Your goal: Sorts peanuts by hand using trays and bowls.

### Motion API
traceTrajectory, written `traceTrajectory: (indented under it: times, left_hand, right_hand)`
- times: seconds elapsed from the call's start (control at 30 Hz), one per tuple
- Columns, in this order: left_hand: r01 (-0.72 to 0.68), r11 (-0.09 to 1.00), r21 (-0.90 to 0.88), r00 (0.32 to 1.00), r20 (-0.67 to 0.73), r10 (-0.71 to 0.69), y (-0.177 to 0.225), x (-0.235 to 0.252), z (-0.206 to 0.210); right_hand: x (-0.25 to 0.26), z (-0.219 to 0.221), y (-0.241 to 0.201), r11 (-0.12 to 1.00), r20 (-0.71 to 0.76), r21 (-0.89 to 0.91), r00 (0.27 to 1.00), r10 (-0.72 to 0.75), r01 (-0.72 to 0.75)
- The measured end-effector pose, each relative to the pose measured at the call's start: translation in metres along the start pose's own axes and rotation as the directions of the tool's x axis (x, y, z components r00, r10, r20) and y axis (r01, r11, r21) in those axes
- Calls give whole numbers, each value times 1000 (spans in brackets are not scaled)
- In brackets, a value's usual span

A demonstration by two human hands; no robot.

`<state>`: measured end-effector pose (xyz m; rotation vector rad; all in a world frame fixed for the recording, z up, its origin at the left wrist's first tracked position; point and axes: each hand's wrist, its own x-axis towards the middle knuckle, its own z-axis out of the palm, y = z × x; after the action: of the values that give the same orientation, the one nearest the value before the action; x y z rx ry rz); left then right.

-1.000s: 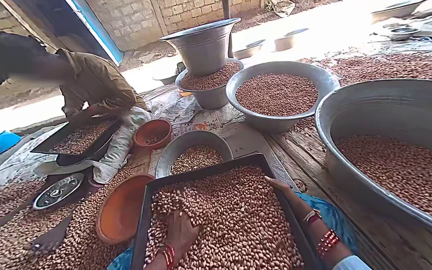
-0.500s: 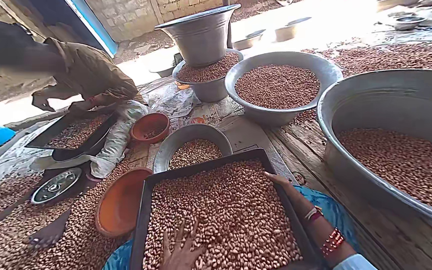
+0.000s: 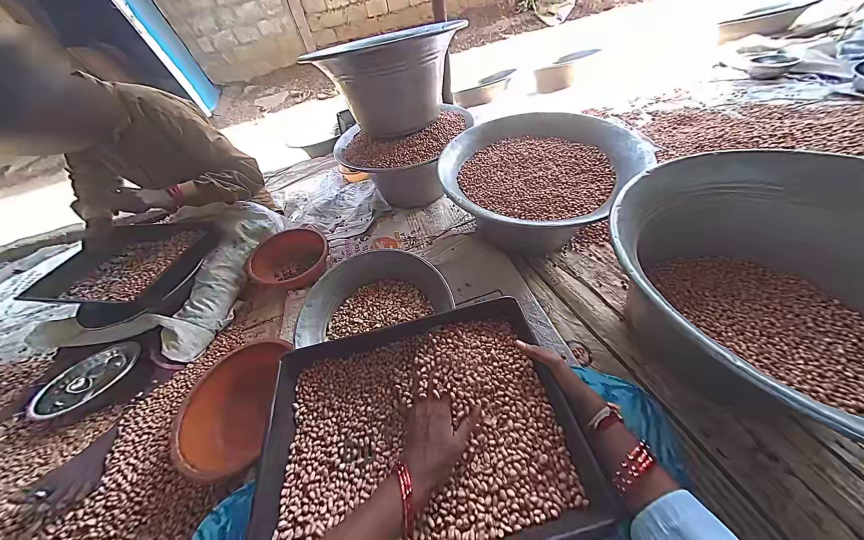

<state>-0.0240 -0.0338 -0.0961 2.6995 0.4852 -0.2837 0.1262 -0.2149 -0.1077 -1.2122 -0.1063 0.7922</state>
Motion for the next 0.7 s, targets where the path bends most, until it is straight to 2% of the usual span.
traceTrajectory:
  times: [0.1, 0.13, 0.2, 0.27, 0.33, 0.4, 0.5, 0.53, 0.6, 0.7]
  left_hand:
    - [-250, 968, -13, 967, 52, 250, -22, -41, 12]
    - [-259, 966, 22, 959, 123, 254, -34, -57, 8]
    - [-176, 979, 101, 961, 234, 149, -62, -85, -8]
    - [-20, 982, 186, 970, 241, -26, -91, -103, -23]
    - [96, 956, 277, 983, 127, -136, -118, -101, -31]
    - [154, 939, 307, 988, -43, -148, -135, -80, -29]
    - [291, 922, 254, 956, -111, -271, -107, -29, -32]
    - [292, 936, 195, 953, -138, -269, -93, -12, -30]
    - [151, 983, 107, 955, -274, -117, -64, 14, -15]
    - [-44, 998, 54, 957, -283, 57, -27, 20, 5]
  right_hand:
    - [-1, 1, 1, 1000, -4, -17, 1000, -5, 5]
    - [1, 0, 1, 1000, -1, -25, 1000, -8, 8]
    - [1, 1, -1, 1000, 2, -19, 1000, 7, -7]
    - [1, 3, -3, 1000, 9, 10, 1000, 20, -21]
    - [4, 3, -3, 999, 32, 29, 999, 15, -15]
    - [6, 3, -3, 999, 37, 41, 999, 15, -16]
    - [7, 0, -1, 999, 42, 37, 999, 16, -18]
    - [7, -1, 0, 999, 42, 35, 999, 12, -13]
    - [5, -2, 1, 1000, 31, 25, 1000, 2, -3]
    - [1, 0, 0, 999, 12, 38, 1000, 14, -14]
